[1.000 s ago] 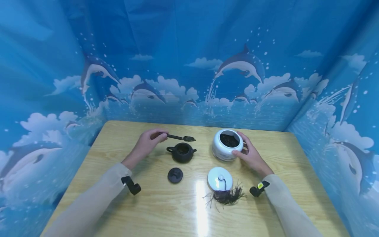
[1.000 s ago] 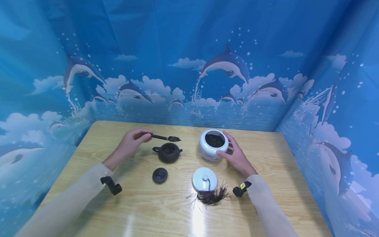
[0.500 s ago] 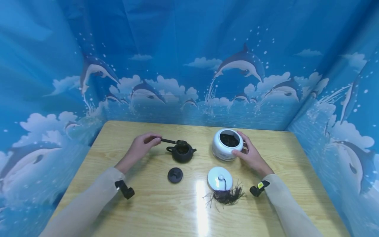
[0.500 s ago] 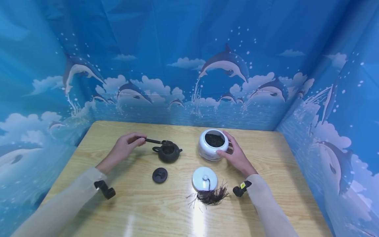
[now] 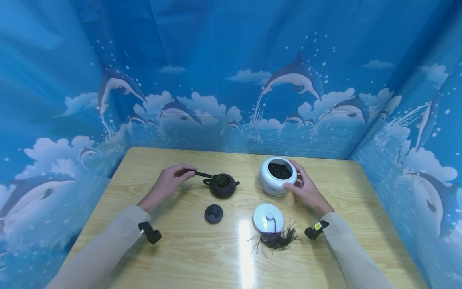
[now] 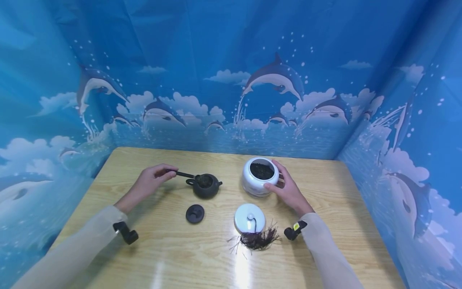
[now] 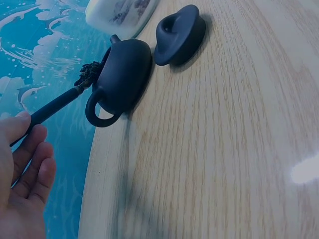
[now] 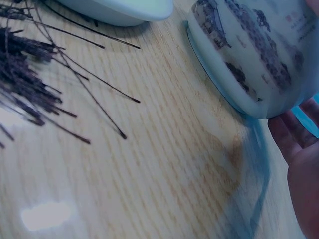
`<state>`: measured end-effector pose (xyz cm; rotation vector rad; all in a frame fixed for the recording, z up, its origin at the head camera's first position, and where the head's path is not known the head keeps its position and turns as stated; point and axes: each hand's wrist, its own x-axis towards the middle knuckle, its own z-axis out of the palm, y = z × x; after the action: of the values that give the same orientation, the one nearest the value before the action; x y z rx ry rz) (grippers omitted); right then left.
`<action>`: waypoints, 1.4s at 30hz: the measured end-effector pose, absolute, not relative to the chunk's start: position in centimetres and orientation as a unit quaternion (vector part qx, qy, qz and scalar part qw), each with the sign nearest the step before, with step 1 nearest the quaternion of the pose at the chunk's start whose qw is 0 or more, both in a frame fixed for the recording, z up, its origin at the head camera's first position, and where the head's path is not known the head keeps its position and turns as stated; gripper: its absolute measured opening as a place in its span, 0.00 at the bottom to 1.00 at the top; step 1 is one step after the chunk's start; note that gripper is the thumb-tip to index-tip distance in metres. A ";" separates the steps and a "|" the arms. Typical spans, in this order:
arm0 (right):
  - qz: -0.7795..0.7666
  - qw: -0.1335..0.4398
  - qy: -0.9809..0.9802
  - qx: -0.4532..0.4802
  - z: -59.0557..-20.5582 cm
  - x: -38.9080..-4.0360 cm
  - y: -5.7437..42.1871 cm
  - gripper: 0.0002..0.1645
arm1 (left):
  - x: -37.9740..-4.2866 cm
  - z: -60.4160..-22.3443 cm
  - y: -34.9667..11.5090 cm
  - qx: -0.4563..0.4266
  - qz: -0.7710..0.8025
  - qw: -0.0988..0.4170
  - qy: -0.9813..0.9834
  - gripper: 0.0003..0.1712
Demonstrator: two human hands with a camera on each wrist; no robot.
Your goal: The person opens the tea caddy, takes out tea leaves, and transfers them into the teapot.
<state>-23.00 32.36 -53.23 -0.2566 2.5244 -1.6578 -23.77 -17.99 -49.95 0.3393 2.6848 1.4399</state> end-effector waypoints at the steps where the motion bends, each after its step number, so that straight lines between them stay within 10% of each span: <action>1: -0.547 0.056 0.831 -0.085 -53.2 -23.0 32.3 0.55 | -23.8 -49.9 -17.9 0.111 0.465 0.036 0.878 0.27; 31: -0.555 0.053 0.826 -0.085 -53.5 -23.1 32.5 0.55 | -23.4 -46.6 -16.9 0.260 0.342 -0.122 0.895 0.15; 42: -0.551 0.053 0.829 -0.087 -53.3 -23.0 32.4 0.55 | -23.5 -48.3 -17.9 0.196 0.378 -0.061 0.903 0.16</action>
<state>-23.03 32.39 -53.34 -0.2635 2.5186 -1.6740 -23.50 -17.89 -48.30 0.6396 2.9519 1.2344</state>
